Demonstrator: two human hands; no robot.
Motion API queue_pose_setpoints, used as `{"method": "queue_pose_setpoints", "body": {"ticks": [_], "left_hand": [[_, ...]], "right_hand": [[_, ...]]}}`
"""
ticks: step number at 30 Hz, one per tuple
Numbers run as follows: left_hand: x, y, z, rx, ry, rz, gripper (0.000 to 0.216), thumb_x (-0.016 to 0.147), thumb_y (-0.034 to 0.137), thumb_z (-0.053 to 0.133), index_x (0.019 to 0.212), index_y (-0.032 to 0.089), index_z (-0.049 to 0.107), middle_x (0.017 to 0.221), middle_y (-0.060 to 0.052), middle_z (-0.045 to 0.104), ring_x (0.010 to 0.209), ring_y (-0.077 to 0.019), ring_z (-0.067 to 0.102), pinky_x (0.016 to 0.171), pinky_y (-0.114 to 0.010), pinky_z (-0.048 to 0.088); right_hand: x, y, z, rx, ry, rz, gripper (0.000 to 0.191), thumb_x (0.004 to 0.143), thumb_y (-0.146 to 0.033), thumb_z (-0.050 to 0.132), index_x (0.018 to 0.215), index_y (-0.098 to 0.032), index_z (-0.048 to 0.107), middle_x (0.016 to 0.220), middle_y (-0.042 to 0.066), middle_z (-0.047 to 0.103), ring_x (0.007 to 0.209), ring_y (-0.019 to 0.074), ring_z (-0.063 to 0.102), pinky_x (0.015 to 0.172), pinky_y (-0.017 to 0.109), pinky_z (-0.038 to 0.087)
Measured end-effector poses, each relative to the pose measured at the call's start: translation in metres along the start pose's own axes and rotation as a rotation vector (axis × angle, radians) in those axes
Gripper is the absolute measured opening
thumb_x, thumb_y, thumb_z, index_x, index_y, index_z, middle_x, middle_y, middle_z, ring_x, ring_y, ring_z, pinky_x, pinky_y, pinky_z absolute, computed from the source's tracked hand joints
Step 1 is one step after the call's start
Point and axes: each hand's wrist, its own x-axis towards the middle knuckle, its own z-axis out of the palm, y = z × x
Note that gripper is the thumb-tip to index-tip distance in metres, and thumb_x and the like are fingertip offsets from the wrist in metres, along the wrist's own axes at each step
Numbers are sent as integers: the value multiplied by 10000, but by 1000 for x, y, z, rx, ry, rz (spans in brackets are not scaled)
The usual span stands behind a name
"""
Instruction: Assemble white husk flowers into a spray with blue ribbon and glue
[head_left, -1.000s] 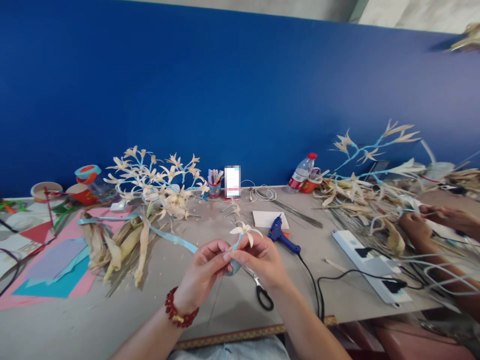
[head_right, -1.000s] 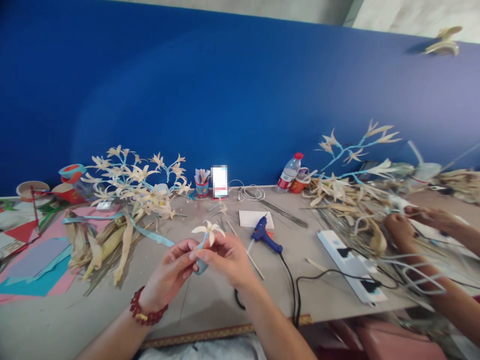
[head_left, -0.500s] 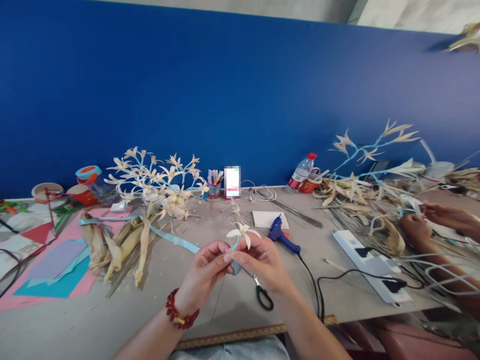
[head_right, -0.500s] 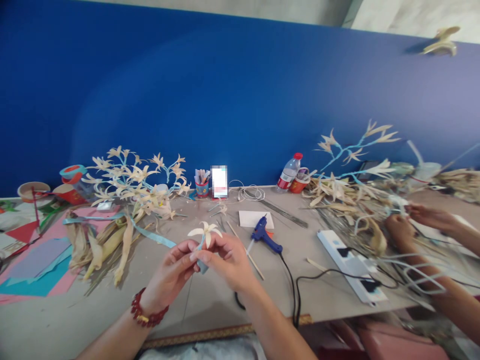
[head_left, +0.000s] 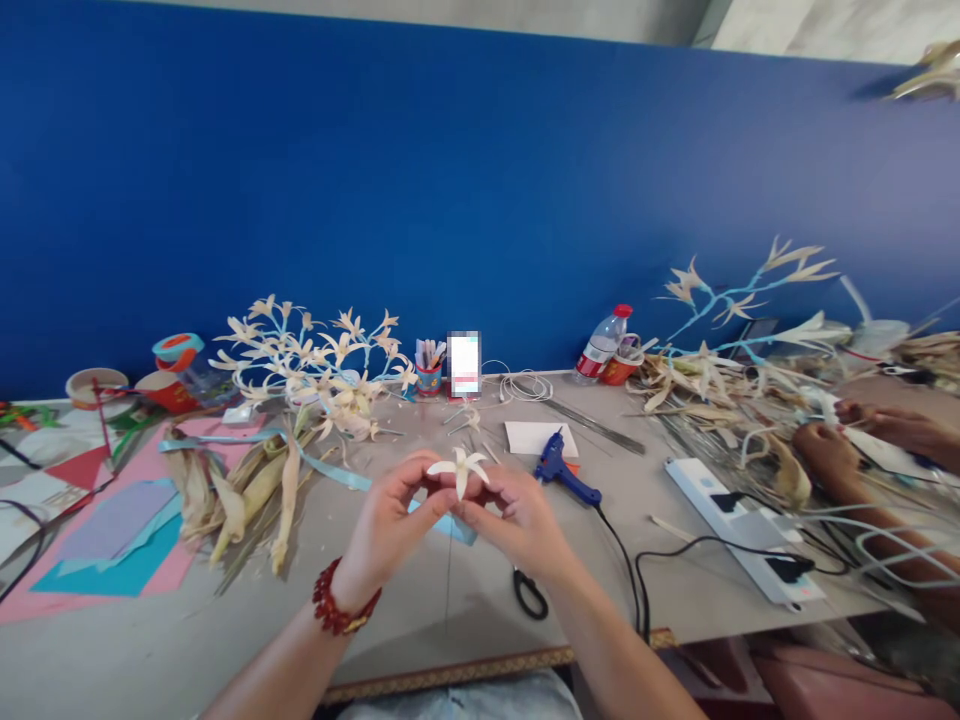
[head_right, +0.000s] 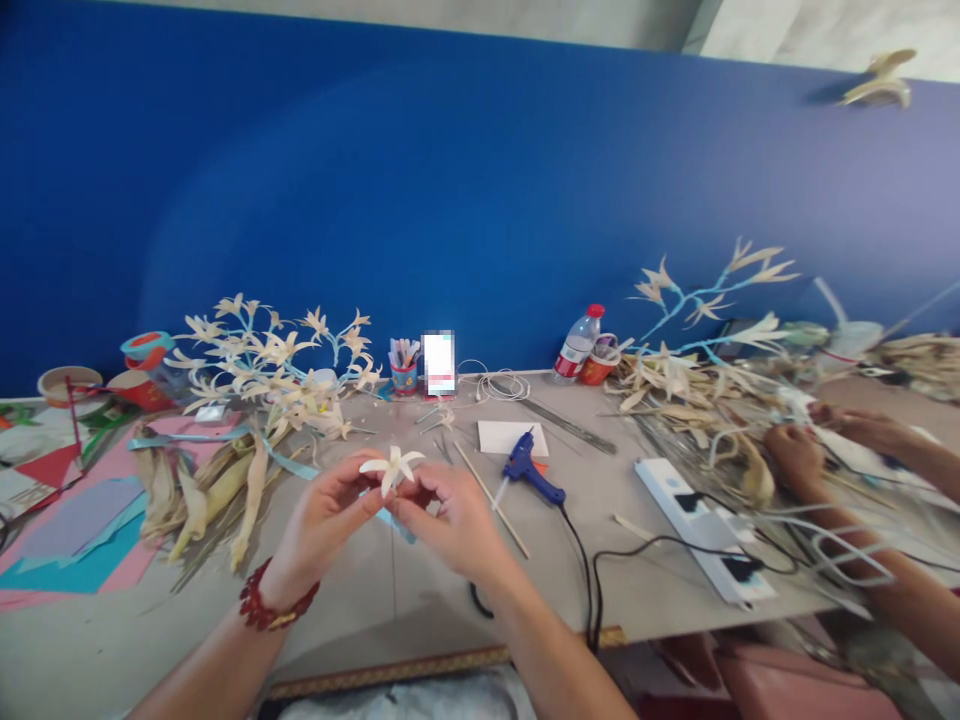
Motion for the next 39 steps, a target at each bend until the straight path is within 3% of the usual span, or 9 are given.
{"method": "queue_pose_setpoints", "body": {"ticks": [10,20,28,39], "left_hand": [[7,6,-6,-114,-62,-124,101,808,272,680,838,177,695,858,-36,616,801,-169,558,752,-267,446],[10,4,-14,-139,-57,-231,168,782,316,701,864,169,695,788,-26,629,741,-158,541,691,-255,442],[9,7,-16,-169,-31,-259,181,755,335,724,807,167,684,754,-11,602,722,-147,522,663,-233,433],[7,9,-17,-196,-44,-258,157,790,313,692,832,163,674,759,-15,591,703,-139,501,663,-229,410]], "right_hand": [[4,5,-1,42,-44,-12,308,843,-368,628,634,-180,502,624,-18,480,598,117,430,535,232,315],[7,6,0,65,-75,-24,209,839,-332,649,713,-171,609,690,-5,560,654,127,506,592,229,373],[7,5,-2,105,-130,14,180,841,-330,653,758,-171,636,713,-6,596,685,129,525,650,229,404],[6,14,8,293,-73,108,258,791,-406,706,730,-163,644,667,0,607,626,120,520,586,227,403]]}}
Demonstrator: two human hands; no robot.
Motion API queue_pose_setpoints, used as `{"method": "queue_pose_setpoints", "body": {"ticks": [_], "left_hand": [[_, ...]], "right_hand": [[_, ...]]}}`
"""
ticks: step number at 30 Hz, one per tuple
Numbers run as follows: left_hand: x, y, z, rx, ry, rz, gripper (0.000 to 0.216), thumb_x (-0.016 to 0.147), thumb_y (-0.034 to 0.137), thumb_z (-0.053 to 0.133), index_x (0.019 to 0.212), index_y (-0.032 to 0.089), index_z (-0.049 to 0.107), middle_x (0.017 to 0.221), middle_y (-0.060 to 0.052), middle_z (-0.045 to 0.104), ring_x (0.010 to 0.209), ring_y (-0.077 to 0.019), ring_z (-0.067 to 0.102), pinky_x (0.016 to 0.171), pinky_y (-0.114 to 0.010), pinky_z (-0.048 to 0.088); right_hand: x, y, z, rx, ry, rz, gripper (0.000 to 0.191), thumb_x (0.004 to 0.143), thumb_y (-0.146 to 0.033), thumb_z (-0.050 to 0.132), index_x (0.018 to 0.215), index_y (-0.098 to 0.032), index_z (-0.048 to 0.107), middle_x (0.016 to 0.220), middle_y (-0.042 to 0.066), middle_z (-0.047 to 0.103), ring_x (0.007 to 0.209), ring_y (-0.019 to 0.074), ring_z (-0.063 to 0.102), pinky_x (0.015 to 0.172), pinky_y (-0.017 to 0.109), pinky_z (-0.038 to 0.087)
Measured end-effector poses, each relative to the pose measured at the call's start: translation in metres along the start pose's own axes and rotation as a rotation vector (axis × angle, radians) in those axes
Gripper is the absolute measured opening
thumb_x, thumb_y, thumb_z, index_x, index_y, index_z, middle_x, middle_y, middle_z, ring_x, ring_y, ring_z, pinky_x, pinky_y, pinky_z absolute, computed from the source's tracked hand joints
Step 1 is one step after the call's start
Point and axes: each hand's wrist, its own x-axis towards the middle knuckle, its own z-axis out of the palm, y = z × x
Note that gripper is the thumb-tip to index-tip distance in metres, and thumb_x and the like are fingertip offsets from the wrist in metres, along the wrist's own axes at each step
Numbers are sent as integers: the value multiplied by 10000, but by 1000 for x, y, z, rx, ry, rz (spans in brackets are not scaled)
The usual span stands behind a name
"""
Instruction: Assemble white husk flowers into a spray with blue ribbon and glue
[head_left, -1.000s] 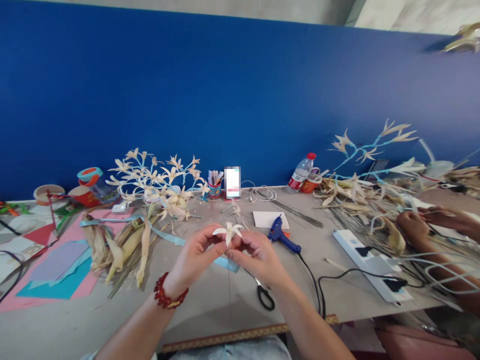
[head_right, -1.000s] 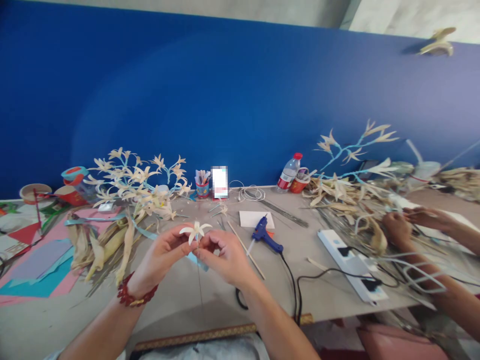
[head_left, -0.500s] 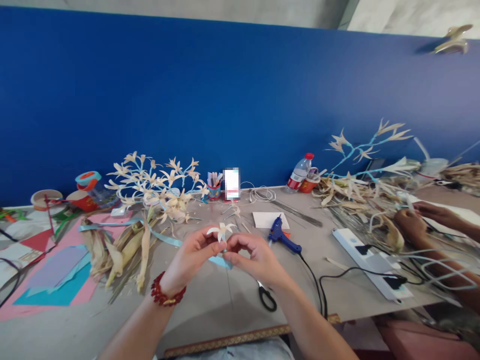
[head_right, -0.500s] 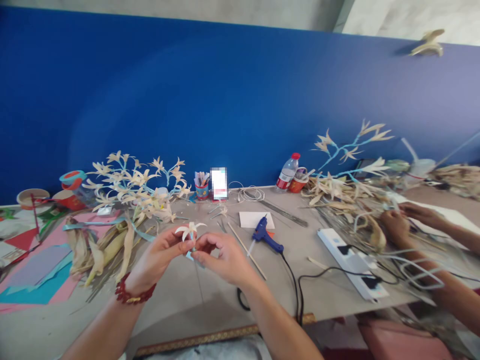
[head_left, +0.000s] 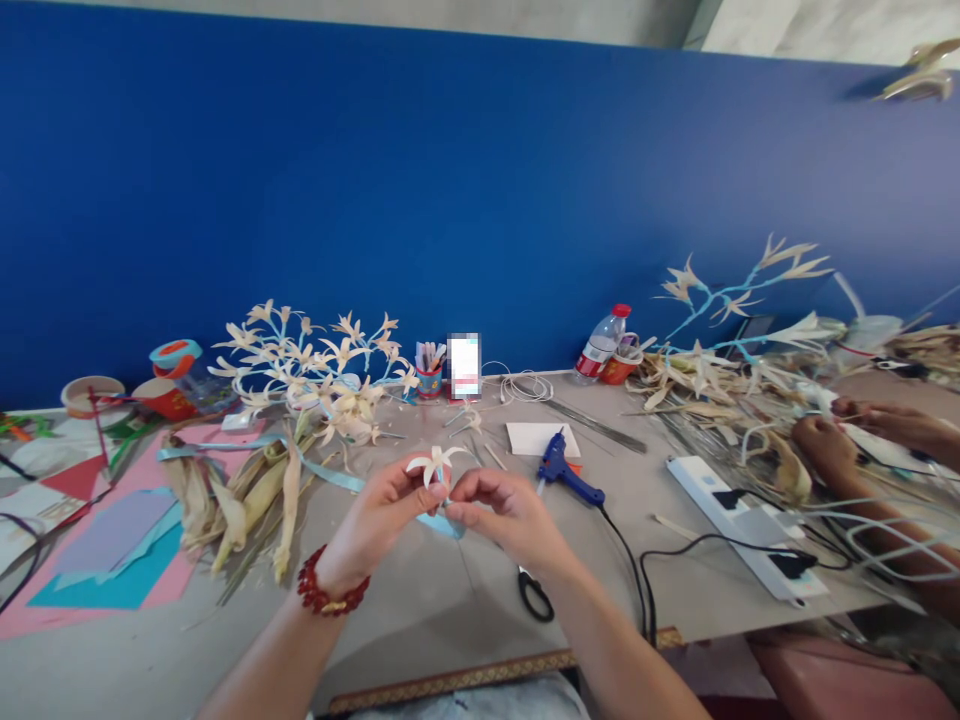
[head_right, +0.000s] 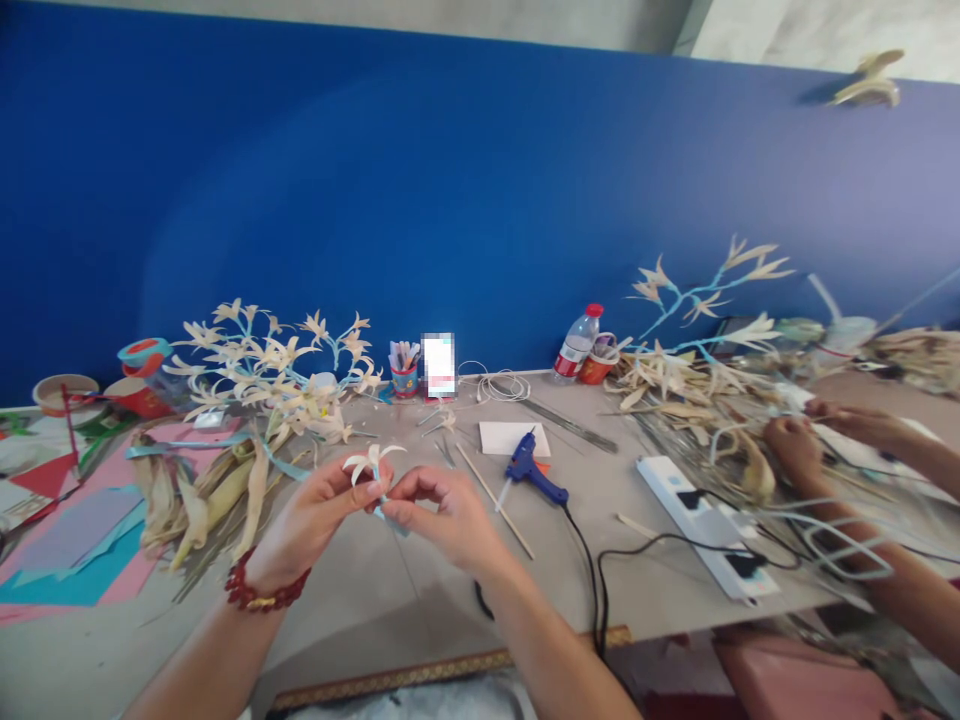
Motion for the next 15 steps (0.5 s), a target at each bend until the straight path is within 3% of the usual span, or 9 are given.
{"method": "queue_pose_setpoints", "body": {"ticks": [6,11,15], "left_hand": [[1,-3,-1,-13,-43,31,142,806,302,682,852,167,680,768,-19,605,683,-132,509,636,-228,414],[1,-1,0,-4,-42,26,147,804,307,687,846,167,685,757,-21,604,681,-142,528,658,-247,441],[1,2,1,8,-71,19,148,807,300,683,839,156,690,758,-33,601,679,-149,531,652,-247,443]], "right_hand": [[-1,5,1,41,33,54,278,761,-407,734,695,-159,628,648,-2,616,584,109,525,561,221,407],[-3,0,-2,-103,57,-10,255,793,-392,710,713,-162,636,663,4,638,596,116,553,568,222,429],[-6,-9,-3,-125,-3,-62,230,850,-382,652,766,-168,629,730,23,664,661,132,601,598,220,468]]}}
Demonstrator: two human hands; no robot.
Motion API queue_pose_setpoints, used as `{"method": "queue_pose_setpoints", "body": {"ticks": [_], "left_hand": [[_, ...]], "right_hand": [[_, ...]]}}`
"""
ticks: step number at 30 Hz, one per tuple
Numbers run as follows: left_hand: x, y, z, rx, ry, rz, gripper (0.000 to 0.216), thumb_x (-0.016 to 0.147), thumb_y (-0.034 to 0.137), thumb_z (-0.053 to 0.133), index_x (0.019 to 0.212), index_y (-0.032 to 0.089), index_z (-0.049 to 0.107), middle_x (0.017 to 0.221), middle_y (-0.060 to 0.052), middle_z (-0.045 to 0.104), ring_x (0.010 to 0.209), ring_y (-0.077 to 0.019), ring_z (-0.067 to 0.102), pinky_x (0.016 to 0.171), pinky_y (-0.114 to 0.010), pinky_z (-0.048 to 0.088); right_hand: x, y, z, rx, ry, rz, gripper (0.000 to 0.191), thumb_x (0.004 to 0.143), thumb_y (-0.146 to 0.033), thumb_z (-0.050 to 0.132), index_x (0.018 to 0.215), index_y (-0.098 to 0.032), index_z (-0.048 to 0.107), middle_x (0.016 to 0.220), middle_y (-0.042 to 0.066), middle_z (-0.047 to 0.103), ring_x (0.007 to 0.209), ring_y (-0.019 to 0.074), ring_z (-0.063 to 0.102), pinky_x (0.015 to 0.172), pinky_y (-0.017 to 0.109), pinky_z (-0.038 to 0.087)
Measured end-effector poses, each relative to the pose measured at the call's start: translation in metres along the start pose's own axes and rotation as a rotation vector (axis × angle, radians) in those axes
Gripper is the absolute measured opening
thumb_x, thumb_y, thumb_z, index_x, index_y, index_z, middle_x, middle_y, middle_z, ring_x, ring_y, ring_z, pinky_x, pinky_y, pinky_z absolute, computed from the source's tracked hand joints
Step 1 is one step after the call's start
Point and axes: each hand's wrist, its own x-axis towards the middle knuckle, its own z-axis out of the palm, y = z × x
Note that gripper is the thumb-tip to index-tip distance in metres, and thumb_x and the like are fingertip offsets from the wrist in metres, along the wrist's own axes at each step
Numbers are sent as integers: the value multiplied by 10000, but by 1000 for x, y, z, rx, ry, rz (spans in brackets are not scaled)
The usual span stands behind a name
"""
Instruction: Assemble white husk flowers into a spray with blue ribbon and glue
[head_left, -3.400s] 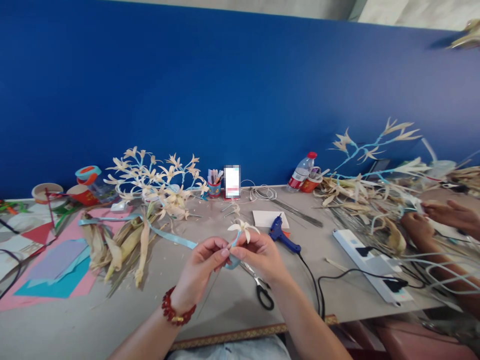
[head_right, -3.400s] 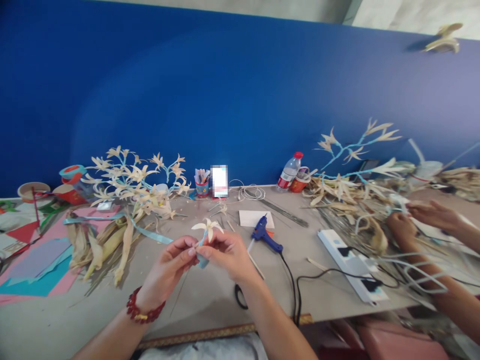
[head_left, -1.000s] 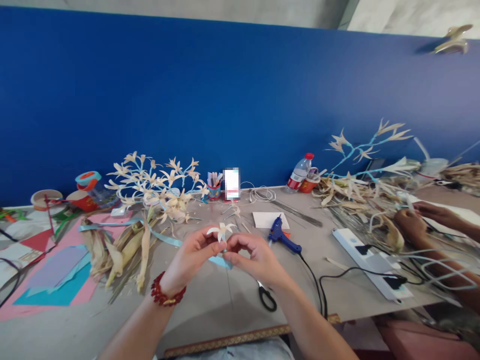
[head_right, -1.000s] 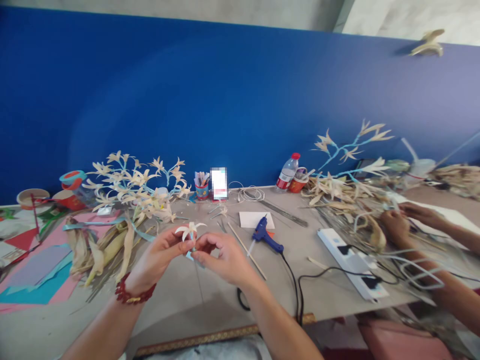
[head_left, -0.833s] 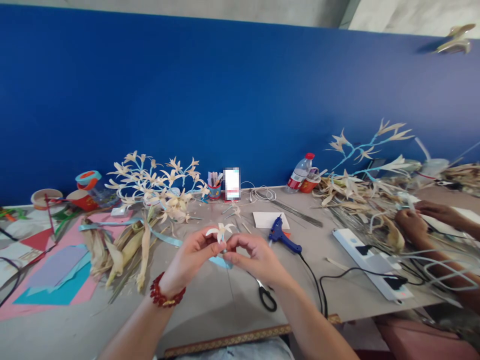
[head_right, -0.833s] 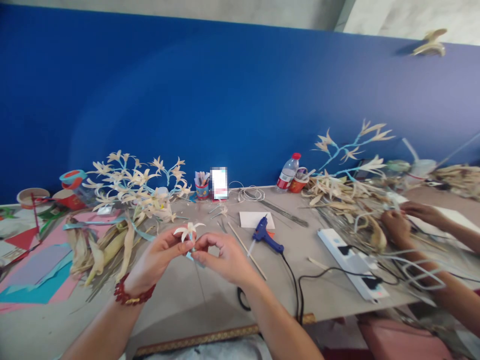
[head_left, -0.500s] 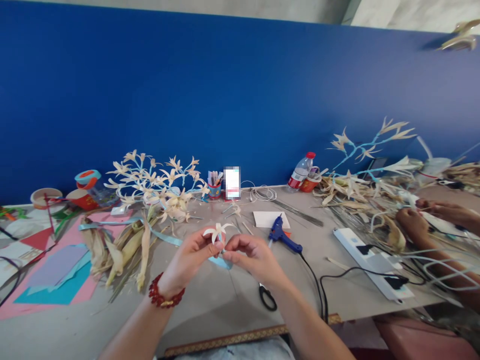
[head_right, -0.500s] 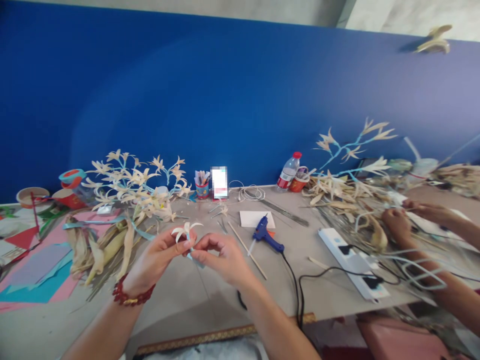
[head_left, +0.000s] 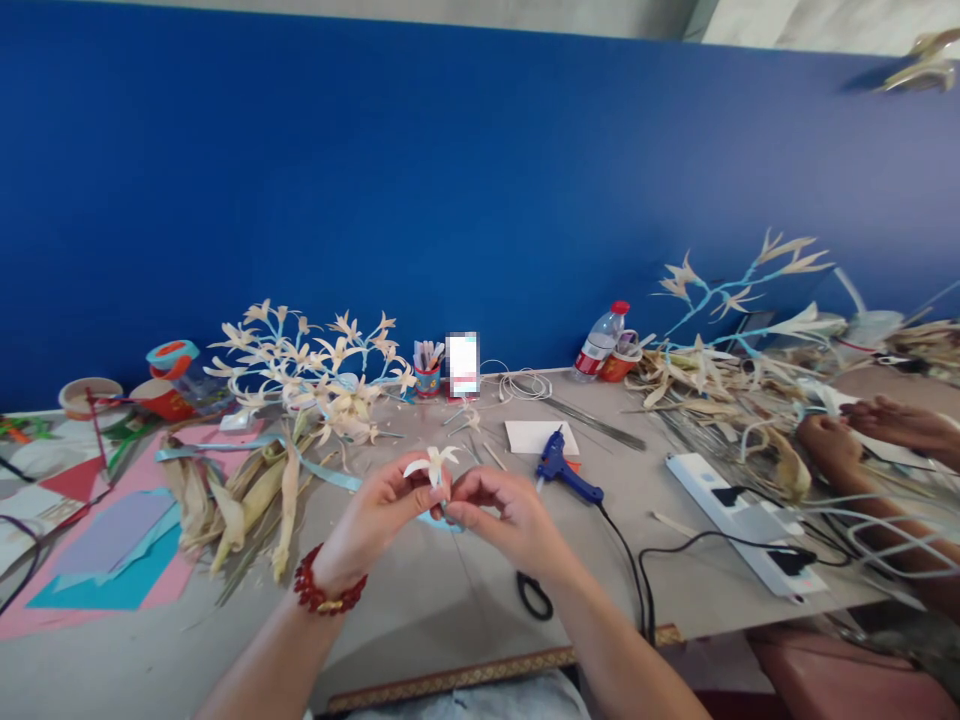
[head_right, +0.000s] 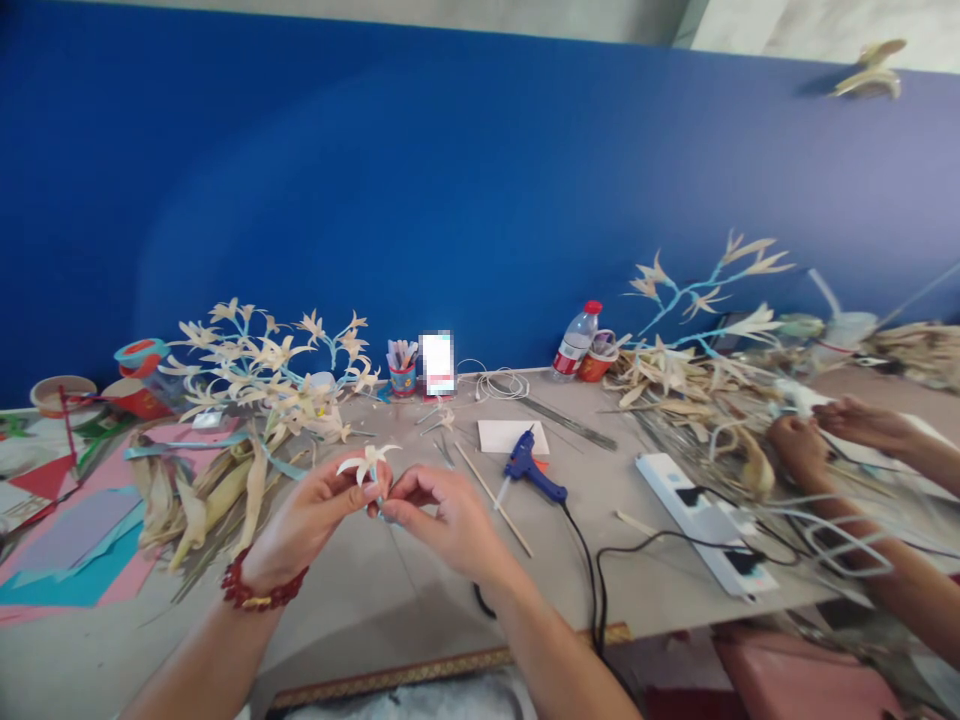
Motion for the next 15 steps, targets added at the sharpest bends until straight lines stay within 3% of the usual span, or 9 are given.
{"method": "queue_pose_setpoints", "body": {"ticks": [5,15], "left_hand": [[0,-1,-1,-45,-41,4,123,821,289,668,804,167,669,753,-17,593,660,-135,533,636,-238,438],[0,-5,2,-72,-9,21,88,820,257,671,839,171,676,753,-13,604,668,-134,551,663,-245,449]], "right_hand": [[-3,-5,1,31,-45,-10,230,892,-389,593,798,-180,595,748,24,650,635,128,632,577,213,493],[-3,5,4,120,50,34,248,839,-399,661,764,-167,619,687,22,650,604,126,620,564,223,489]]}}
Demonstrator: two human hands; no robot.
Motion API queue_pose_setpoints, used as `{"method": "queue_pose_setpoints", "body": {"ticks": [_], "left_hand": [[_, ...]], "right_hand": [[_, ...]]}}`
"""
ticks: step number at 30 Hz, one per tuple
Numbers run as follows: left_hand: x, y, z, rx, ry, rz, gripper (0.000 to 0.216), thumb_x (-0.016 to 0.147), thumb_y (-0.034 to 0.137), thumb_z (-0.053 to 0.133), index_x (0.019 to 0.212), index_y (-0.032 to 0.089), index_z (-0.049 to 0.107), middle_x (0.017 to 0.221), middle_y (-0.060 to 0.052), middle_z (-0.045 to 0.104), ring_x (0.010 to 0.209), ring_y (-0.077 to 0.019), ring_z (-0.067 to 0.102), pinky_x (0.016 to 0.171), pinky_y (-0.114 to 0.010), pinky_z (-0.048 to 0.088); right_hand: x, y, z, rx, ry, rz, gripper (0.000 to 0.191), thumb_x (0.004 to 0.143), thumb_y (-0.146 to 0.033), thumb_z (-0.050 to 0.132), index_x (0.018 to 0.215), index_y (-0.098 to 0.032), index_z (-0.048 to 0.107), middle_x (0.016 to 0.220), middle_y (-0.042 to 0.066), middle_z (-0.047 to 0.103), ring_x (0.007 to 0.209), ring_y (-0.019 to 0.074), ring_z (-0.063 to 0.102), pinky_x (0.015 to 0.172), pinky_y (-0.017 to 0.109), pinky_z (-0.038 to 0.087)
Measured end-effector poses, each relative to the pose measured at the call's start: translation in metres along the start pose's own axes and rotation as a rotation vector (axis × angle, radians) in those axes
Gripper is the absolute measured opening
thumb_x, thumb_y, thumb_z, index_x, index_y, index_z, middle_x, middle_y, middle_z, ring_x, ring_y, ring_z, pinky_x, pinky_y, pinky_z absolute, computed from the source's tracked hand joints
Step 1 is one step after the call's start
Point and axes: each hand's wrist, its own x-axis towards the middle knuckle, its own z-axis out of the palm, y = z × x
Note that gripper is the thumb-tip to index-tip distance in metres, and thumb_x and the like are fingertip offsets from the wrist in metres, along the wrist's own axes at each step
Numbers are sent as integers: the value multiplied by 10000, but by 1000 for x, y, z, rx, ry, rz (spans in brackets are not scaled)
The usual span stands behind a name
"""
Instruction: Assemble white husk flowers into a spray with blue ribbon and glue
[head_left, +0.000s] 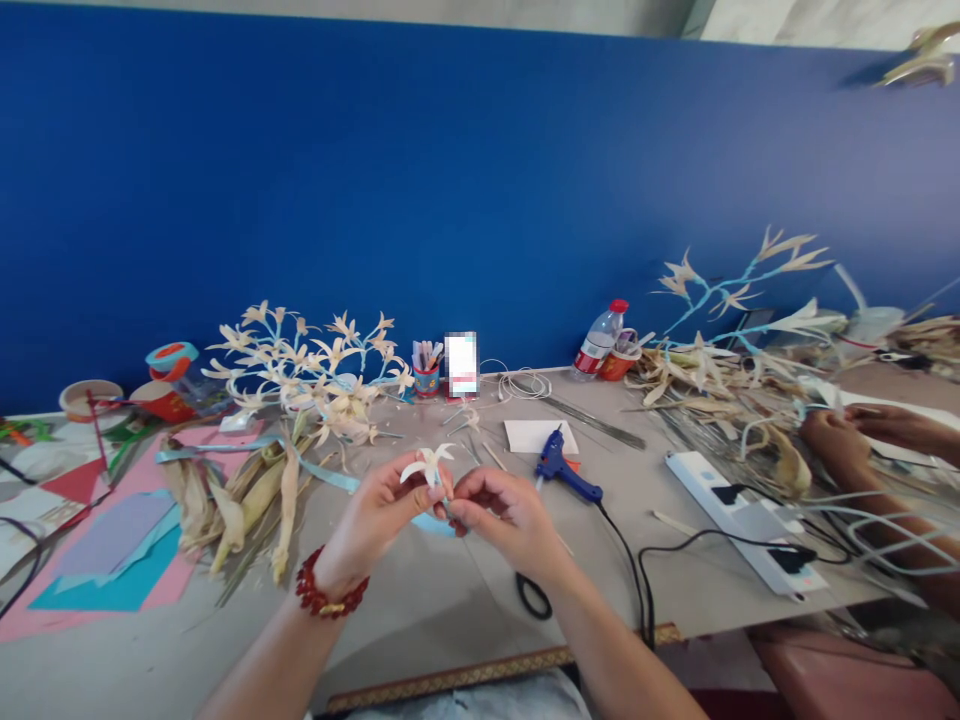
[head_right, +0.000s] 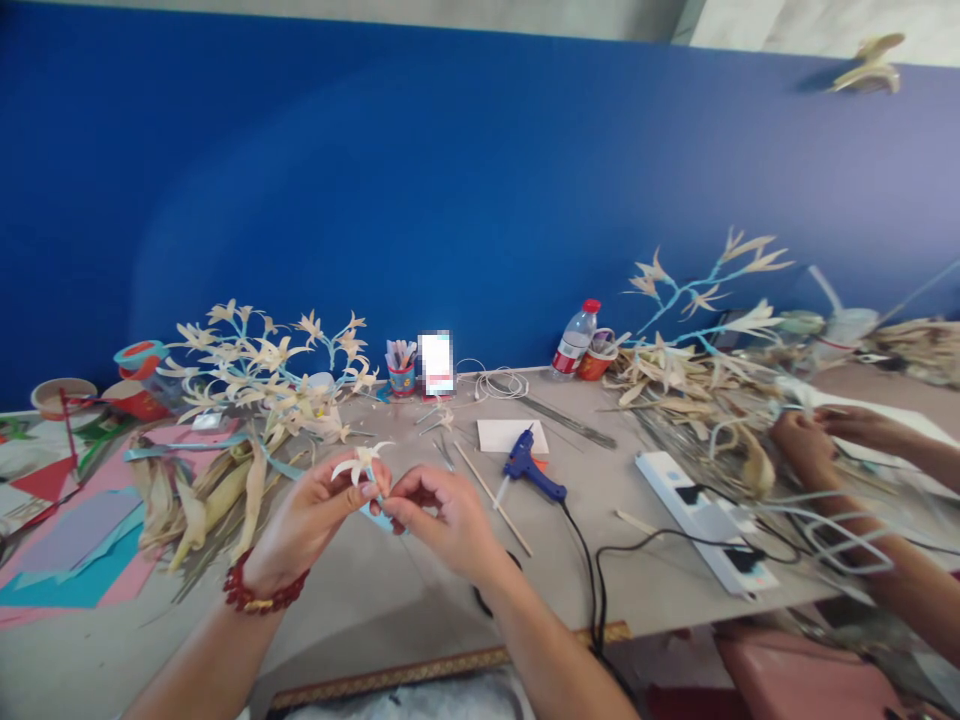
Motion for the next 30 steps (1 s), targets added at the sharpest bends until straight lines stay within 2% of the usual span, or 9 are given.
{"method": "queue_pose_setpoints", "body": {"ticks": [9,14,16,20,25,30], "left_hand": [[0,-2,-1,0,-20,21,80,841,237,651,838,158,668,747,-17,583,681,-123,524,663,-233,426],[4,-1,-1,-84,-95,33,107,827,248,663,785,149,670,800,-29,555,730,-138,512,678,-251,433],[6,-3,-1,-97,-76,54,102,814,239,679,767,149,673,832,-28,545,761,-138,512,687,-242,433],[6,-11,1,-100,-4,64,128,781,243,719,888,185,679,843,-20,581,756,-134,533,694,-239,444],[4,-16,3,-27,75,88,110,766,250,732,768,164,664,744,-1,560,702,-123,516,660,-228,438],[6,-11,-2,-11,22,25,161,762,292,733,753,153,652,702,3,558,632,-113,497,606,-228,416]], "right_hand": [[1,10,1,106,31,13,237,808,-369,702,740,-152,635,652,13,642,564,109,597,546,217,495],[1,14,2,147,15,14,236,800,-370,707,745,-153,631,652,11,641,556,106,593,534,211,495],[1,14,2,137,19,-12,225,807,-361,696,743,-157,626,651,10,637,555,105,592,533,210,495],[1,12,3,22,78,-101,195,827,-335,662,738,-166,618,637,2,616,541,103,586,516,202,478],[1,10,3,-130,148,-140,187,825,-311,667,713,-170,618,639,6,620,554,106,576,531,205,472],[3,9,-2,-54,28,-77,174,849,-326,655,780,-166,642,690,17,636,607,116,595,548,210,482]]}}
